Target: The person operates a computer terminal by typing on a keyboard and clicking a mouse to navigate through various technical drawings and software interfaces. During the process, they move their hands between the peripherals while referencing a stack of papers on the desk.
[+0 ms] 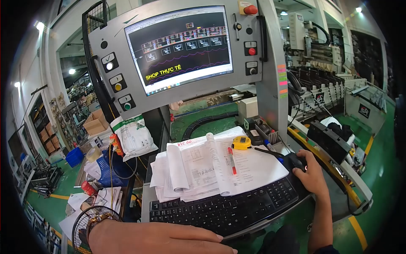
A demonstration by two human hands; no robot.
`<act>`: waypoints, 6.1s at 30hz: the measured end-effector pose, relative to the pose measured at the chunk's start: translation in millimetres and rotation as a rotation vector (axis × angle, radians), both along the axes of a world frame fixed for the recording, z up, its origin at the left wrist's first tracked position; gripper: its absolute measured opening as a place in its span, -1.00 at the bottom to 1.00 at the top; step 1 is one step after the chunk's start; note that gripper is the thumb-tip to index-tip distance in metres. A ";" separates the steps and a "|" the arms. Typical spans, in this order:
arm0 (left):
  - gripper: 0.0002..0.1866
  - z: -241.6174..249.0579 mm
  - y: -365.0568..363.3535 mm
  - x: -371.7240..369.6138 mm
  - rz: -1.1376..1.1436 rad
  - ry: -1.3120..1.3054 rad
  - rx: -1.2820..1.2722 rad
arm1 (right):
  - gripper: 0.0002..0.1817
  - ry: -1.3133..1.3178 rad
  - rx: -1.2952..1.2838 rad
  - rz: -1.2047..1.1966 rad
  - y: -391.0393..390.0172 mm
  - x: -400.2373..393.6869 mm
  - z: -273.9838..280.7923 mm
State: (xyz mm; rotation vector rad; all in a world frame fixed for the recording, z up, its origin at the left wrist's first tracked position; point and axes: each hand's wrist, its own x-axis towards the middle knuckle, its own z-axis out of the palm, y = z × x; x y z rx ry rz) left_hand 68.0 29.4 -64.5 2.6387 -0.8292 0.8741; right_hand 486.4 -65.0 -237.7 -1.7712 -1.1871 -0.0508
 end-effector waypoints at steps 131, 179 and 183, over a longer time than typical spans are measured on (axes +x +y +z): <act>-0.26 -4.5 3.6 3.9 -0.012 0.042 -0.004 | -0.38 0.005 0.004 0.028 -0.6 -1.4 3.3; -0.34 15.6 -6.5 1.7 0.018 0.120 -0.109 | -0.38 0.016 -0.001 0.057 -0.1 -0.7 2.6; -0.34 1.8 0.1 5.1 0.002 0.029 -0.032 | -0.37 -0.024 0.000 0.065 -0.3 1.0 1.3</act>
